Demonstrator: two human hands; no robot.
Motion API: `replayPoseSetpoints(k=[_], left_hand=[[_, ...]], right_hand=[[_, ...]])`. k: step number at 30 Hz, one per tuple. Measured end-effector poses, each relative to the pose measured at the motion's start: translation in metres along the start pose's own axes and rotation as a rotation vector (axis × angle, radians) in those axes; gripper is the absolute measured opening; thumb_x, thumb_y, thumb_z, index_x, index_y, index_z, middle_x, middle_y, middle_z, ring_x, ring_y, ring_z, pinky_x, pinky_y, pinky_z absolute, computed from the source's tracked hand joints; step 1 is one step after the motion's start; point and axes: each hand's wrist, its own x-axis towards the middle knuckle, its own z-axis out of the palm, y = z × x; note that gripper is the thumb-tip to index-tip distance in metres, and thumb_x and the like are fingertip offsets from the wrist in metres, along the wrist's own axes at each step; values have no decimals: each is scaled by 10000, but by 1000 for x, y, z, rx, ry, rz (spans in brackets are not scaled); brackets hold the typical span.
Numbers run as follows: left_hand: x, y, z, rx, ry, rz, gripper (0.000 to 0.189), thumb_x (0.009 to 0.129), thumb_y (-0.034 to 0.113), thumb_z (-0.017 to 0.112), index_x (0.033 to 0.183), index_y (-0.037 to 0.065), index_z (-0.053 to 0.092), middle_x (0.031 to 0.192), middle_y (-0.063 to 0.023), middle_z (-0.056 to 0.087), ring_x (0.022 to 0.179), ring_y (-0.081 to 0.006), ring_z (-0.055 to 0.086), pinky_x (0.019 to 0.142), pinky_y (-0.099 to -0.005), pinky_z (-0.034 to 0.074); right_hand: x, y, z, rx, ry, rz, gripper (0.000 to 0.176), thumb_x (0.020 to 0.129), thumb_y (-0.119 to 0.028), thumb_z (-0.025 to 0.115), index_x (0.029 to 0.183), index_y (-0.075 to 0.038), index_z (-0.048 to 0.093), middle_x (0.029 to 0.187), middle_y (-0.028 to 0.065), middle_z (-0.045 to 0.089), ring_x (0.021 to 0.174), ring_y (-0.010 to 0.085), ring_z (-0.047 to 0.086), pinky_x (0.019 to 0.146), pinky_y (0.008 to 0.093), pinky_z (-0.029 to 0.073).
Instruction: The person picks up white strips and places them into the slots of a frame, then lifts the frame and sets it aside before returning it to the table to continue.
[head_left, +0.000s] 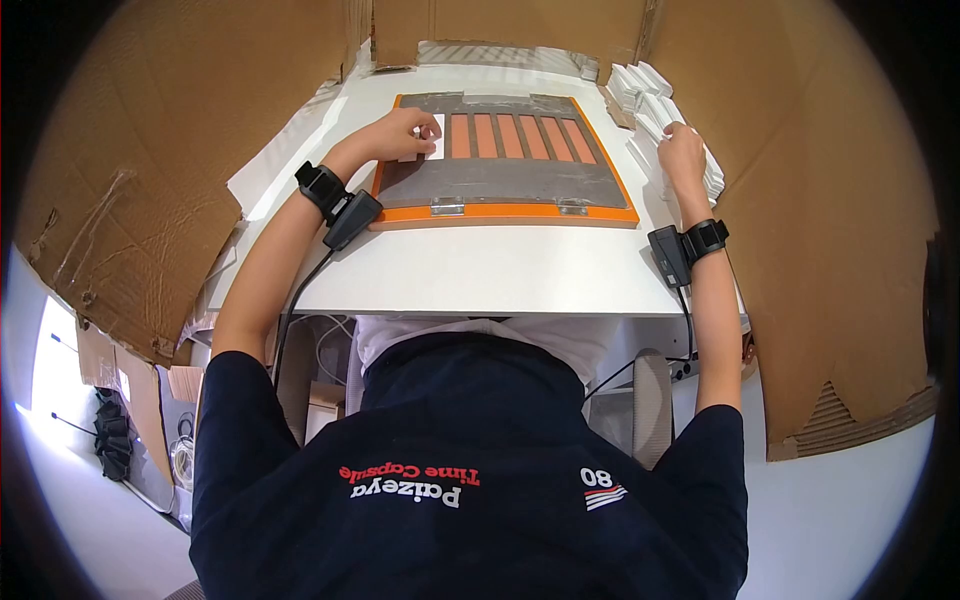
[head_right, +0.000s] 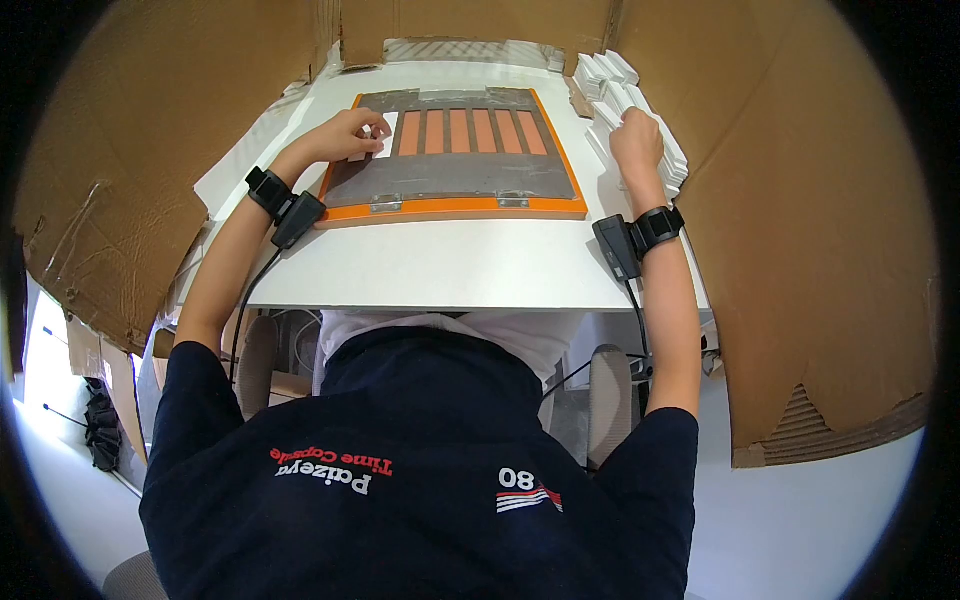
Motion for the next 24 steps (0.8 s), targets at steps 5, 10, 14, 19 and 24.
replayPoseSetpoints(k=[5, 10, 14, 19, 24], left_hand=[[0, 1, 0, -2, -9, -16, 267, 804, 205, 612, 1036, 75, 597, 973, -92, 560, 849, -215, 557, 730, -319, 479], [0, 0, 1, -11, -5, -18, 260, 806, 204, 611, 1033, 78, 597, 971, -94, 558, 850, -216, 556, 728, -321, 479], [1, -1, 0, -7, -9, -9, 251, 809, 206, 611, 1025, 79, 598, 972, -95, 558, 852, -217, 556, 727, -321, 480], [0, 1, 0, -14, -6, -20, 250, 808, 208, 613, 1021, 77, 596, 971, -94, 558, 853, -218, 555, 729, -321, 478], [0, 1, 0, -17, -7, -19, 246, 810, 206, 613, 1021, 82, 597, 970, -89, 559, 854, -218, 551, 737, -323, 475]], right_hand=[[1, 1, 1, -16, -22, 17, 227, 696, -42, 563, 903, -13, 652, 905, 233, 624, 882, 366, 601, 778, 422, 470], [-1, 0, 0, -5, -13, 2, 231, 693, -18, 547, 899, -13, 653, 884, 245, 622, 859, 385, 606, 751, 441, 478], [0, -3, -2, 33, 59, -13, 215, 705, -18, 561, 901, -12, 648, 895, 230, 625, 852, 369, 609, 753, 421, 476], [4, -12, -7, 290, 347, -257, 187, 690, -27, 611, 873, -1, 639, 868, 192, 636, 838, 337, 609, 772, 385, 468], [4, -17, -8, 354, 165, -356, 203, 640, 11, 582, 833, -2, 643, 845, 175, 639, 834, 320, 609, 776, 365, 468]])
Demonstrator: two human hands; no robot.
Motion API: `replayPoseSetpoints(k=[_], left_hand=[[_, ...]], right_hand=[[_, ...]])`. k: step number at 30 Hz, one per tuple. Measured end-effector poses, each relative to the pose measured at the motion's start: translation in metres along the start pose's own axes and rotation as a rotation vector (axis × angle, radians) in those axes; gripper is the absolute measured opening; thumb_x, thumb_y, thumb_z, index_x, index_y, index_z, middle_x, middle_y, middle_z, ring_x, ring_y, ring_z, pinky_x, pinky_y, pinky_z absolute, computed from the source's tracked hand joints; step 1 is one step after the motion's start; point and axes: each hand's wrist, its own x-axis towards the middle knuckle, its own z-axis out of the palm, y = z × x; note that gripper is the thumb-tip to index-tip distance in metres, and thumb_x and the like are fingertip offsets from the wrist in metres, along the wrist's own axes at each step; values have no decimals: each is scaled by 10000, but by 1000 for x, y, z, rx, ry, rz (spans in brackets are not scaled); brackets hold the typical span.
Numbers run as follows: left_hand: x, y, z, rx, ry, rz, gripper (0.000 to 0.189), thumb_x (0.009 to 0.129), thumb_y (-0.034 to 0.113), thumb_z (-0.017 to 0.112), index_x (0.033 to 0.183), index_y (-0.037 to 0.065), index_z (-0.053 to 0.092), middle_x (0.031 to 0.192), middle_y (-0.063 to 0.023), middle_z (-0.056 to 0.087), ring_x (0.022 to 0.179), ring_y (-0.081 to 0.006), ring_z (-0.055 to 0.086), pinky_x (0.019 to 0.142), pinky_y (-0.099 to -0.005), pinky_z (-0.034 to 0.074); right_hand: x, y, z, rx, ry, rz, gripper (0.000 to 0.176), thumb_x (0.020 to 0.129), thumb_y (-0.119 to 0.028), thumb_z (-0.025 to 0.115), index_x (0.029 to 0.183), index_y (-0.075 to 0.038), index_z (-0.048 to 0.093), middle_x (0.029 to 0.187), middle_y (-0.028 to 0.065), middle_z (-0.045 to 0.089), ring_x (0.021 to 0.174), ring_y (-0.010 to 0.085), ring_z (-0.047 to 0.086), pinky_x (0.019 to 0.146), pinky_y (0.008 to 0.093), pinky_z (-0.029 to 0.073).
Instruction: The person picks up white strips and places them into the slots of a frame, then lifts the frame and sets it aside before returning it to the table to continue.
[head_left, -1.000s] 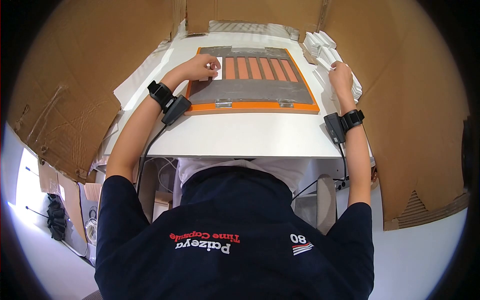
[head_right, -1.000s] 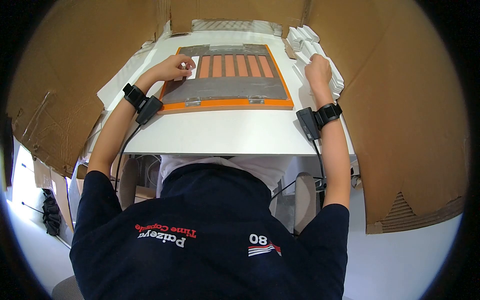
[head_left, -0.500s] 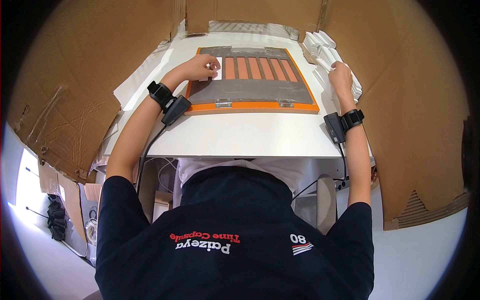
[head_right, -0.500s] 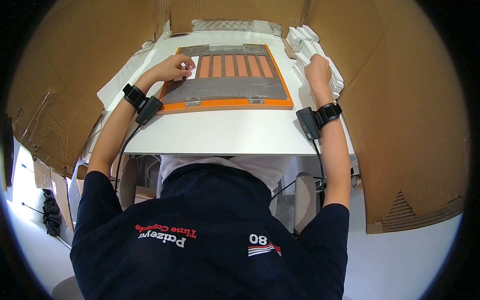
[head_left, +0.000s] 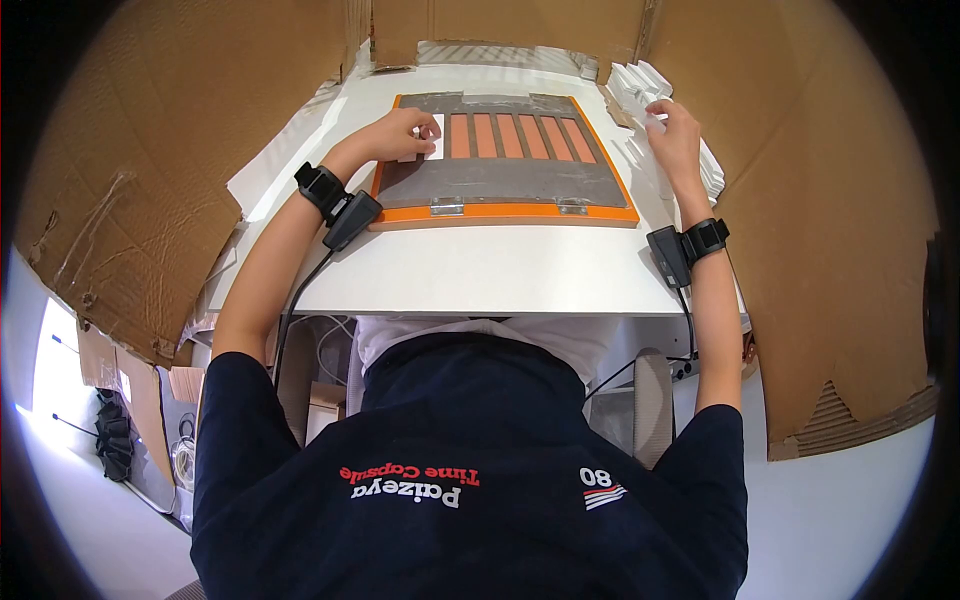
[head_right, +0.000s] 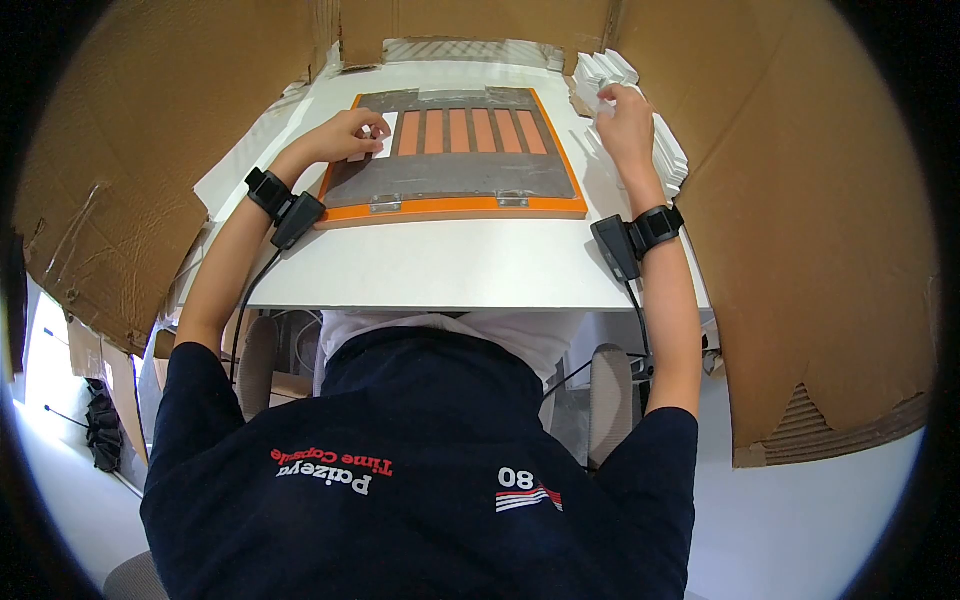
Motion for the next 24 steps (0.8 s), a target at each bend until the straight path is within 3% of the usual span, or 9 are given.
replayPoseSetpoints(k=[7, 13, 16, 19, 22, 24], left_hand=[[2, -3, 1, 17, 5, 10, 243, 806, 204, 617, 1014, 79, 598, 965, -86, 564, 854, -213, 549, 748, -322, 473], [2, -4, 1, -2, 10, 36, 240, 807, 198, 613, 1011, 73, 597, 956, -86, 566, 855, -212, 551, 754, -321, 470], [1, -2, 0, 7, 9, 30, 239, 808, 197, 611, 1012, 73, 597, 958, -87, 567, 851, -209, 550, 753, -319, 469], [1, -2, 0, 3, 3, 17, 240, 810, 196, 611, 1015, 72, 596, 960, -86, 567, 843, -210, 549, 749, -318, 469], [2, -4, 1, 5, 9, 25, 242, 813, 198, 612, 1019, 72, 595, 965, -86, 566, 836, -210, 548, 746, -318, 469], [2, -4, 2, 12, 9, 13, 241, 815, 199, 612, 1021, 73, 595, 968, -87, 566, 844, -212, 548, 752, -320, 469]], right_hand=[[-4, 0, 2, 14, -228, -15, 186, 613, 32, 562, 777, 5, 646, 793, 158, 646, 785, 309, 615, 728, 351, 478], [-9, -17, -3, -53, -844, 110, 95, 619, 6, 620, 710, 9, 649, 760, 167, 642, 707, 276, 612, 663, 310, 484], [-10, -18, -4, -72, -700, 57, 109, 638, -18, 635, 740, 11, 657, 738, 164, 641, 681, 259, 613, 645, 307, 484], [-9, -16, -2, -51, -641, 127, 140, 653, -53, 655, 773, 18, 649, 732, 131, 628, 700, 214, 594, 659, 300, 478], [-10, -13, -1, 18, -878, 251, 148, 666, -62, 654, 785, 25, 650, 724, 128, 632, 671, 204, 594, 638, 293, 476], [-11, -13, -1, -12, -811, 182, 147, 671, -62, 651, 791, 24, 652, 713, 124, 633, 655, 199, 596, 623, 289, 477]])
